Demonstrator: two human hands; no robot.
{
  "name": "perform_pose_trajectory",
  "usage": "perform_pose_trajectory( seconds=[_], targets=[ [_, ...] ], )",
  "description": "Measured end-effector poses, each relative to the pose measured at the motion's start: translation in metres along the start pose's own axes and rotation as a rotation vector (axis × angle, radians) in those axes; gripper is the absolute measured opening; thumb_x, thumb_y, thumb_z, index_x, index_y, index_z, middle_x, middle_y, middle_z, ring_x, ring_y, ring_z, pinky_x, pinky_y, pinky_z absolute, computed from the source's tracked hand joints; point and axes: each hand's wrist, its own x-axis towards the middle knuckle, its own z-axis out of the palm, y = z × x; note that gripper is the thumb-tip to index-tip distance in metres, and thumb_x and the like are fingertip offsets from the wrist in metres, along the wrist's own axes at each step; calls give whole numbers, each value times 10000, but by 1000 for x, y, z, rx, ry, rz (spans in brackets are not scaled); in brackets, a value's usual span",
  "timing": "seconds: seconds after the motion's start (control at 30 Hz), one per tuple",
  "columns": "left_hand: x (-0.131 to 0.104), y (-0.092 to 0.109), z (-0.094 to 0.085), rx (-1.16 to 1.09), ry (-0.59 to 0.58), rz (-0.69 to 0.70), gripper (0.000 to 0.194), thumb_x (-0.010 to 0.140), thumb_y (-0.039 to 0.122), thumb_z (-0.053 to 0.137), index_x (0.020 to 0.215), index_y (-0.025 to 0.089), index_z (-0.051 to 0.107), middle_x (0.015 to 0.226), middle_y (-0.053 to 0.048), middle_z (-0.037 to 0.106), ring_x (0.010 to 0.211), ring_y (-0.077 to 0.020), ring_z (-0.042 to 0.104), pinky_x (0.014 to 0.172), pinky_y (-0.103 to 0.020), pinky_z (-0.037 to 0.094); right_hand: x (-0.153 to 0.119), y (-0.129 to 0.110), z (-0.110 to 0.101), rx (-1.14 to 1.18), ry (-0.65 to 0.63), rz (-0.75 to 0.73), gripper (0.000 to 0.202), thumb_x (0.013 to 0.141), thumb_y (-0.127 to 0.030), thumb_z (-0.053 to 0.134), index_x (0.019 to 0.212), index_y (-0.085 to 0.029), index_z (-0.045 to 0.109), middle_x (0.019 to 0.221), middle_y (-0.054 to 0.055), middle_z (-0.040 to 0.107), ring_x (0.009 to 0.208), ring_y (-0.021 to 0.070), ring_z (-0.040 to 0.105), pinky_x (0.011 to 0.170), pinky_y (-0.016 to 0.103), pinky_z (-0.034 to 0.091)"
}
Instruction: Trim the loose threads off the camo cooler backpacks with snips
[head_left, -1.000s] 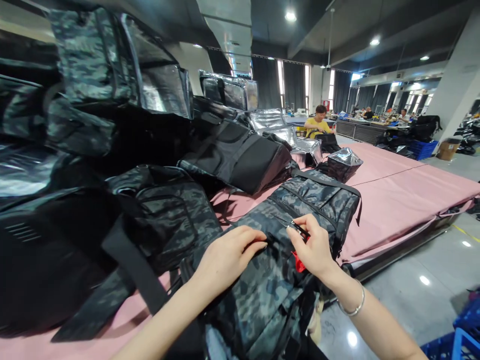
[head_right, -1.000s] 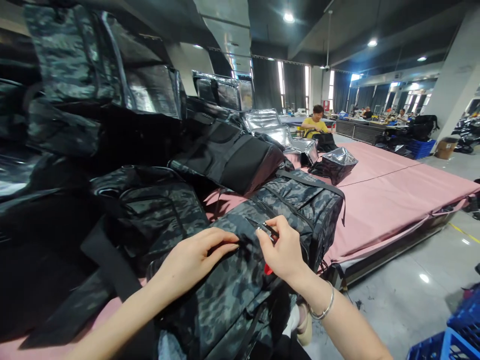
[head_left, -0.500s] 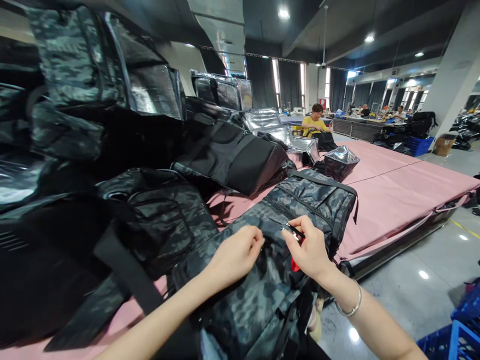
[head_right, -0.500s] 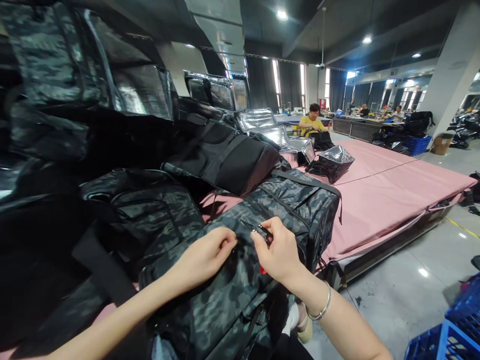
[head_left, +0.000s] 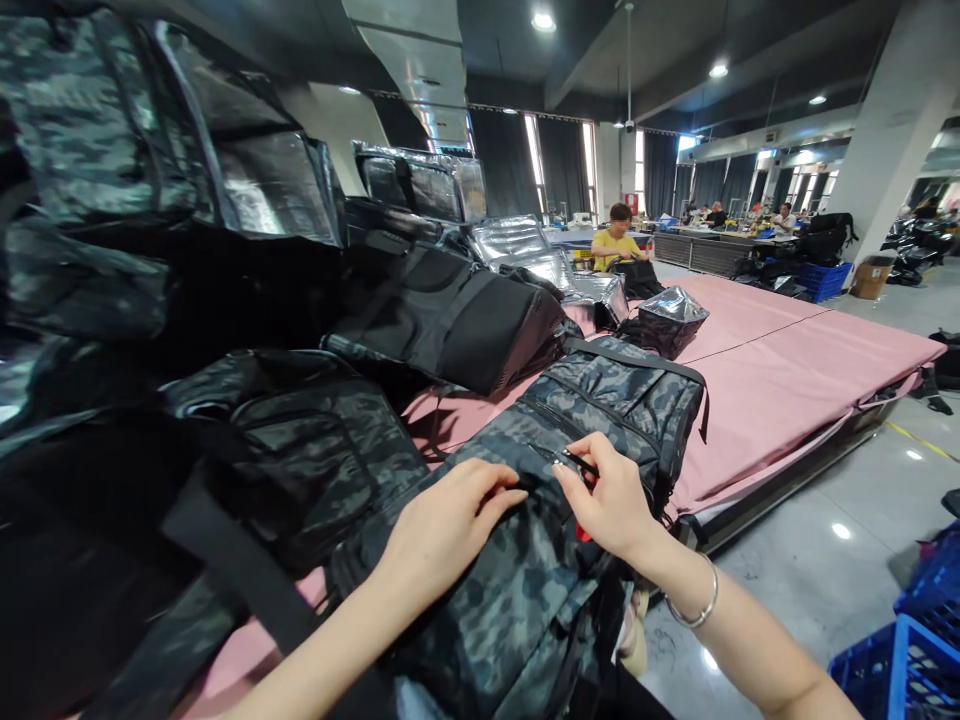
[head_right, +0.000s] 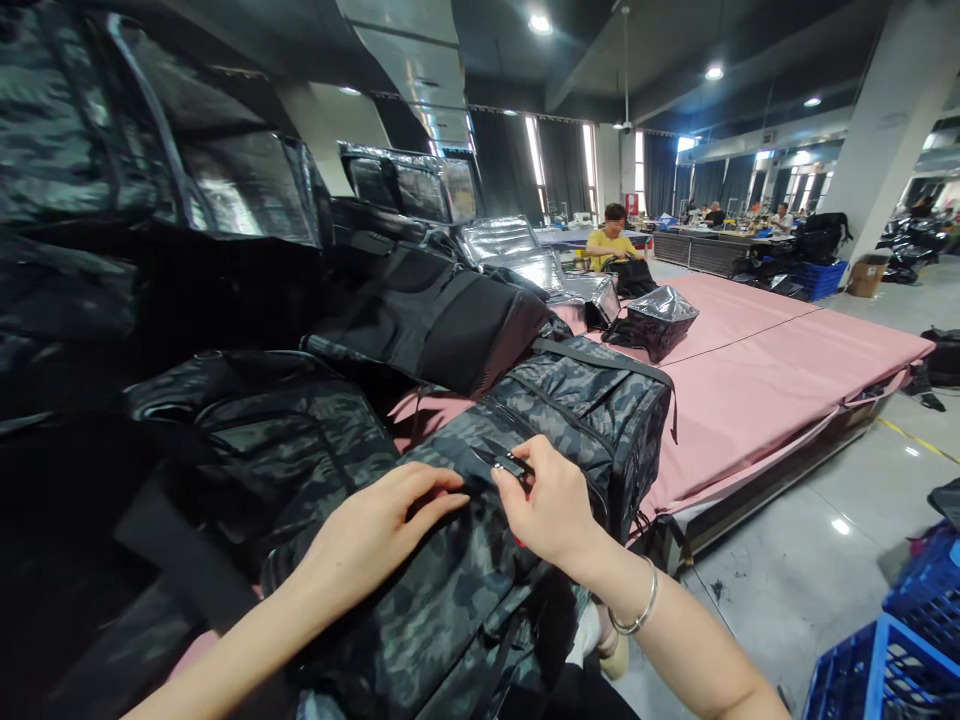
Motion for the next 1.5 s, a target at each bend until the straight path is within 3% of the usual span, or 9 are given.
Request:
perform_pose_trajectory(
  seconds=[0.1, 0.2, 0.43, 0.6, 0.77, 0.93, 1.07, 1.3, 1.5],
  targets=[
    [7, 8, 5, 237, -117, 11, 236, 844, 307, 380, 797, 210, 590, 846, -33, 622, 773, -182, 603, 660, -272, 433, 0, 0, 0, 6, 5, -3, 152, 825, -332, 484, 872, -189, 503, 683, -13, 554, 548, 116, 507, 538, 215, 394],
    [11, 11, 12, 301, -194, 24, 233, 843, 202, 336, 801, 175, 564, 835, -65, 603, 772, -198, 596, 680, -295, 425, -1, 2, 1, -3, 9, -3, 161, 826, -341, 482, 872, -188, 497, 680, -14, 548, 543, 116, 501, 536, 215, 400],
    [8, -7, 4, -96, 16, -91, 244, 833, 369, 335, 716, 203, 470, 648, -2, 544, 607, -160, 532, 601, -264, 415, -4, 4, -2, -128, -75, -24, 149, 833, -324, 477, 889, -189, 503, 769, 25, 592, 636, 140, 567, 618, 232, 448],
    [4, -15, -2, -197, 102, -132, 329, 812, 469, 358, 735, 198, 528, 664, -4, 579, 583, -152, 521, 570, -255, 416, -4, 3, -6, -117, -125, -10, 136, 828, -324, 489, 877, -197, 501, 707, 0, 577, 612, 137, 565, 614, 232, 447],
    [-1, -10, 0, -96, 1, 35, 348, 823, 481, 383, 821, 227, 620, 873, -14, 655, 806, -168, 602, 737, -260, 440, -4, 3, -5, -69, -85, 9, 139, 825, -320, 487, 876, -191, 495, 699, -5, 551, 607, 131, 555, 615, 230, 454],
    [7, 6, 4, 222, -151, 33, 275, 851, 341, 363, 813, 222, 608, 853, -19, 633, 776, -179, 605, 663, -274, 435, -4, 3, -4, -88, -67, 0, 131, 833, -315, 477, 871, -190, 487, 692, -4, 546, 599, 134, 546, 596, 228, 450],
    [12, 13, 10, 342, -230, 25, 270, 850, 218, 313, 815, 169, 576, 831, -70, 604, 734, -205, 596, 643, -307, 423, -6, 4, -4, -172, -77, -20, 135, 848, -308, 463, 902, -186, 484, 766, 25, 594, 647, 147, 578, 626, 242, 453],
    [6, -2, 15, 15, -42, -32, 237, 853, 332, 285, 751, 203, 456, 765, -40, 570, 724, -190, 573, 668, -306, 430, -9, 2, -9, -310, -225, -65, 122, 839, -310, 508, 892, -201, 492, 760, 5, 617, 665, 153, 602, 595, 240, 412],
    [6, -5, 15, -48, -23, -60, 250, 837, 374, 289, 740, 216, 457, 756, -34, 574, 725, -193, 573, 673, -314, 429, -8, 1, -11, -307, -284, -133, 129, 838, -320, 530, 884, -203, 502, 769, -9, 629, 650, 130, 595, 577, 224, 382]
  ],
)
